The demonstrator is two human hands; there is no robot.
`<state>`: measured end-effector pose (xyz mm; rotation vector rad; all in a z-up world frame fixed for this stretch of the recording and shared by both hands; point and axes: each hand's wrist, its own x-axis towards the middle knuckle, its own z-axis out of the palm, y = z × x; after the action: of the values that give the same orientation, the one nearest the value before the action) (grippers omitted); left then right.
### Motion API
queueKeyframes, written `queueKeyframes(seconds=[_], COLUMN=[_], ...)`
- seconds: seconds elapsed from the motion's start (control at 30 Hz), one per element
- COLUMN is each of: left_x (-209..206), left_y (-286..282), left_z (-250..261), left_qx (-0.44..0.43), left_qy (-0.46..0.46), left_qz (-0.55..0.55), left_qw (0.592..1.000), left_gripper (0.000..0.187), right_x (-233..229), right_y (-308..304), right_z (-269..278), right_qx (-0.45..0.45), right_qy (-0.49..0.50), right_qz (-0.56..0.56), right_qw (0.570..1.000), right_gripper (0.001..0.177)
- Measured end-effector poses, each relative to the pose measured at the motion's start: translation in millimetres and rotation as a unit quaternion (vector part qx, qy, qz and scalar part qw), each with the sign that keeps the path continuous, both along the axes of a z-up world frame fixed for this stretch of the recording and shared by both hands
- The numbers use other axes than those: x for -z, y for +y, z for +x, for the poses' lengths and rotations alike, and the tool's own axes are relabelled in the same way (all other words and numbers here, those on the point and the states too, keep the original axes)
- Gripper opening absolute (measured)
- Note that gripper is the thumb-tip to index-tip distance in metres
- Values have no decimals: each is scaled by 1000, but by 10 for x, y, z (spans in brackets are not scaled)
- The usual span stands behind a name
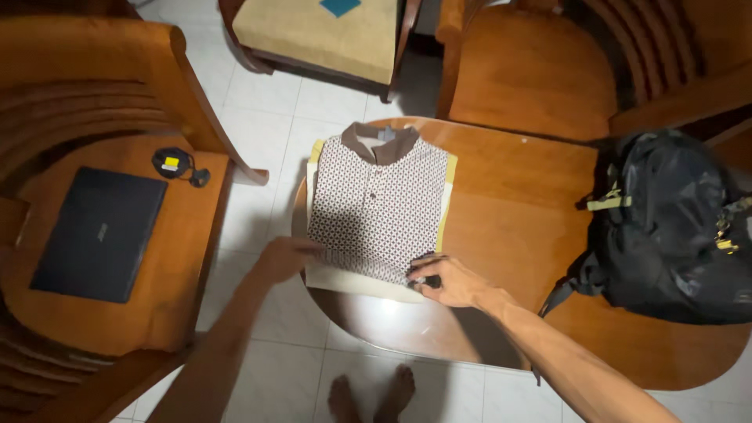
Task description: The person unpacks a backpack placed on a wooden table, removing a patterned shirt, a black t-shirt, a smartwatch, a wallet, and a small bottle. Each item is placed on the table after being taken out.
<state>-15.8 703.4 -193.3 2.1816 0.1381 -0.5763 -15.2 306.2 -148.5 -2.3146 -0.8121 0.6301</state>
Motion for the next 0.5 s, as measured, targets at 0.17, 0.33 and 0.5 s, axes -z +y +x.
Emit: queueKeyframes(seconds=[0.17, 0.33, 0.5], left_x=[241, 505, 650], left_y=[240, 6, -74], left_z=[26, -116, -266], left_qx=[-259, -226, -144], left_qy=[214, 251, 171], left_qz=[-192, -150, -105], left_qw=[922, 929, 969], left_gripper=[37, 47, 39], right_x=[802, 1239, 1268], right_y=[-171, 25, 107], right_z=[0, -91, -209], right_qx=[292, 418, 428], right_qy=[169, 219, 256], right_qz=[69, 19, 65], right_qw=[939, 881, 864], right_gripper=[40, 53, 45])
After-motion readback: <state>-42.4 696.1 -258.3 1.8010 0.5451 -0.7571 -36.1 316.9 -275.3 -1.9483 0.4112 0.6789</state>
